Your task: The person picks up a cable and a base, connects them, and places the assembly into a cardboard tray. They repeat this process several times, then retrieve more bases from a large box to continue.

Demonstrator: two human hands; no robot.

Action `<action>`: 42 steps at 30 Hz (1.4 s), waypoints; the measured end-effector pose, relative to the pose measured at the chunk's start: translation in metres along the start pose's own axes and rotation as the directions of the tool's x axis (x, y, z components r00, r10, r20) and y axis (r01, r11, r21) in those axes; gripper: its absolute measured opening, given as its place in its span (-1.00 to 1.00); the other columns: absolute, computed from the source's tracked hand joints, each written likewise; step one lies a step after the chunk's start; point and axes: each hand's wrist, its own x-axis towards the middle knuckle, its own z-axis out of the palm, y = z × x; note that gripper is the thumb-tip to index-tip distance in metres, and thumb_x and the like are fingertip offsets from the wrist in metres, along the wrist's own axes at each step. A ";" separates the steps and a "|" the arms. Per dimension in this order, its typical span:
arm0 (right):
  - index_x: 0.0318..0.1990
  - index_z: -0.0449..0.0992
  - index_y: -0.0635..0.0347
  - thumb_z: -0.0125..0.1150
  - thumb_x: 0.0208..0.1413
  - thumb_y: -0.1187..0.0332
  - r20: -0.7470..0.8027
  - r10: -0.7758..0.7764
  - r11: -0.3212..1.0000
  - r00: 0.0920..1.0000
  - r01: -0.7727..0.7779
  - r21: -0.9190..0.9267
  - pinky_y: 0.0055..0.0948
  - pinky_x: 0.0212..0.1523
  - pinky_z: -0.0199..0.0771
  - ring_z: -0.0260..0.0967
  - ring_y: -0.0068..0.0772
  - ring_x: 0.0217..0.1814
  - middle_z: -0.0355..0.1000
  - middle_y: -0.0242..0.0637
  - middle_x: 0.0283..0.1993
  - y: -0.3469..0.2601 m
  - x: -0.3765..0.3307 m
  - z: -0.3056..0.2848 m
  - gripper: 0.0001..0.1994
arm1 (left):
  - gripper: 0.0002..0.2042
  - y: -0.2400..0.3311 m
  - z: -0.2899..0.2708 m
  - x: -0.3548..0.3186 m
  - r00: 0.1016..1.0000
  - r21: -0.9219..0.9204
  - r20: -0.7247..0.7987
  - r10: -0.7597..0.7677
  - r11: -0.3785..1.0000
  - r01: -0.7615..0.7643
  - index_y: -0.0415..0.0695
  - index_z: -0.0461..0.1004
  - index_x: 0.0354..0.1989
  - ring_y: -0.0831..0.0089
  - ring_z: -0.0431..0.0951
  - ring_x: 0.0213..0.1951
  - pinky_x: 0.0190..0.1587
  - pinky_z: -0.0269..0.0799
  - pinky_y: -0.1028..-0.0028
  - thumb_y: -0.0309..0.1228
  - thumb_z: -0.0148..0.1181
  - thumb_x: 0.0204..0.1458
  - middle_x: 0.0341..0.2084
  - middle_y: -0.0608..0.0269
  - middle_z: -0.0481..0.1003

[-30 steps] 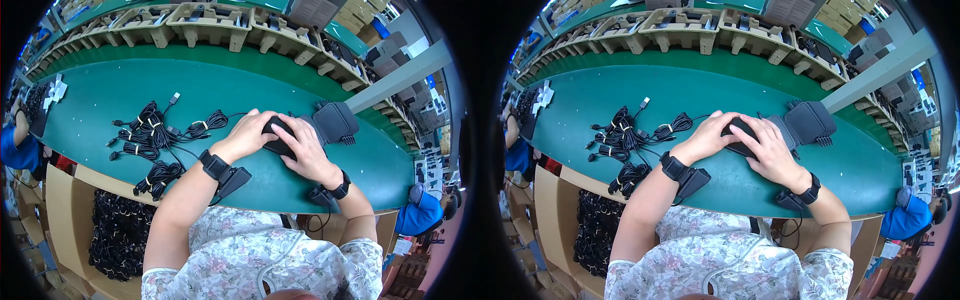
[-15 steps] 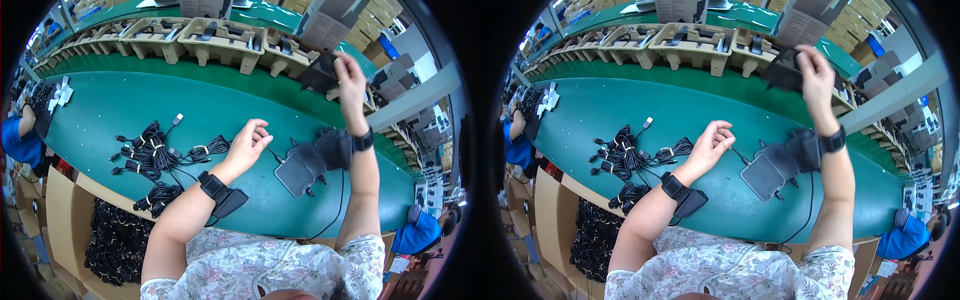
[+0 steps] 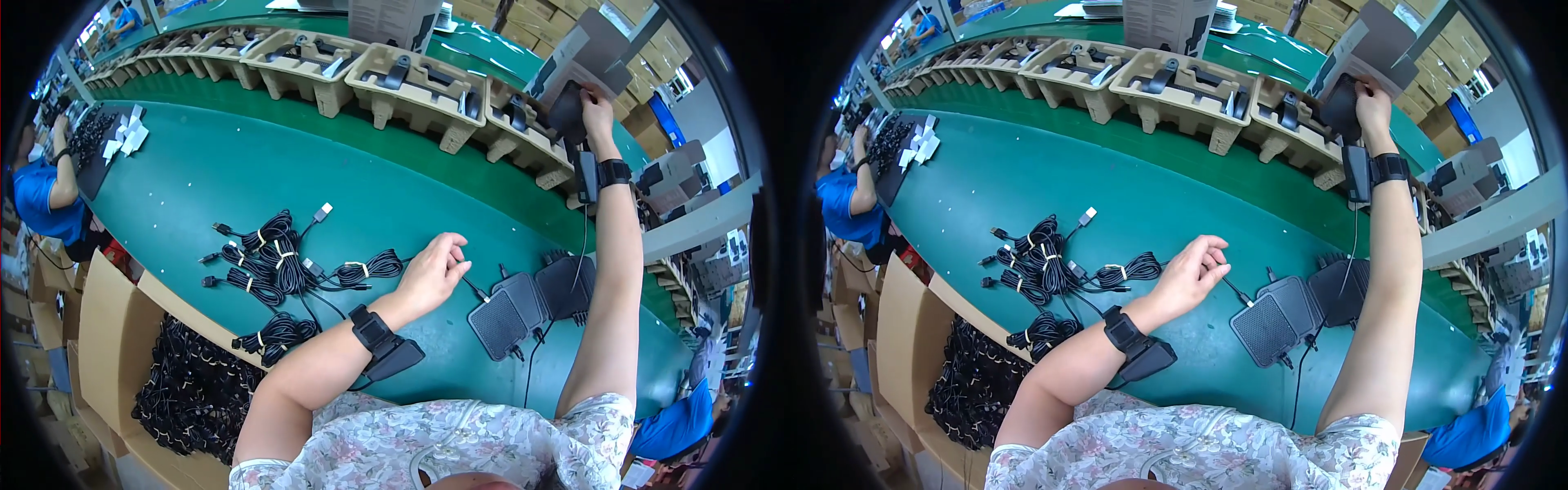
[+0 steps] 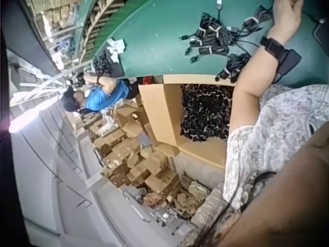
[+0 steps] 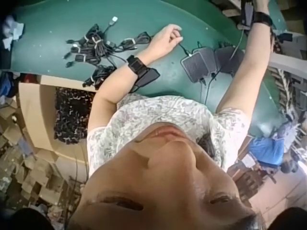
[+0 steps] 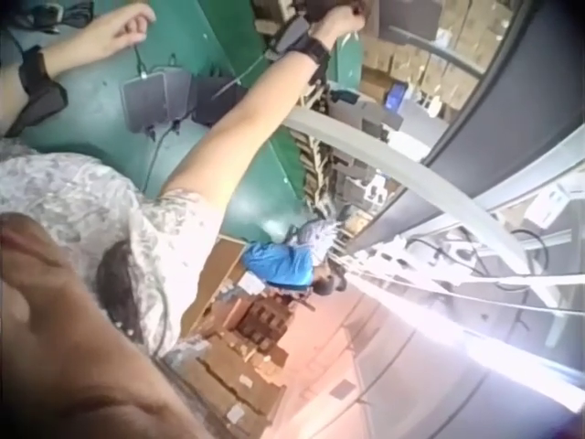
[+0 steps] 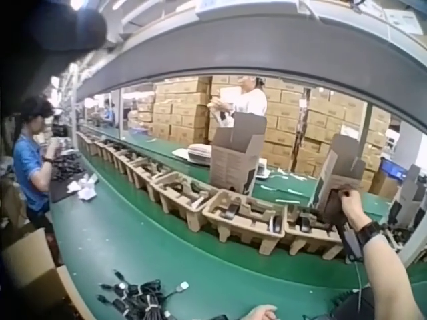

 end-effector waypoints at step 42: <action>-0.19 0.44 0.21 0.03 0.13 0.21 0.667 -0.527 0.831 0.526 0.483 0.276 -0.35 -0.31 0.34 0.36 -0.26 -0.36 0.41 -0.21 -0.40 -0.312 -0.264 0.124 -0.75 | -0.66 -0.062 0.044 0.026 0.930 -0.004 -0.118 0.347 0.937 -0.350 -0.13 0.30 0.01 0.35 0.38 -0.17 -0.09 0.23 0.44 -0.32 0.07 0.06 -0.19 0.11 0.40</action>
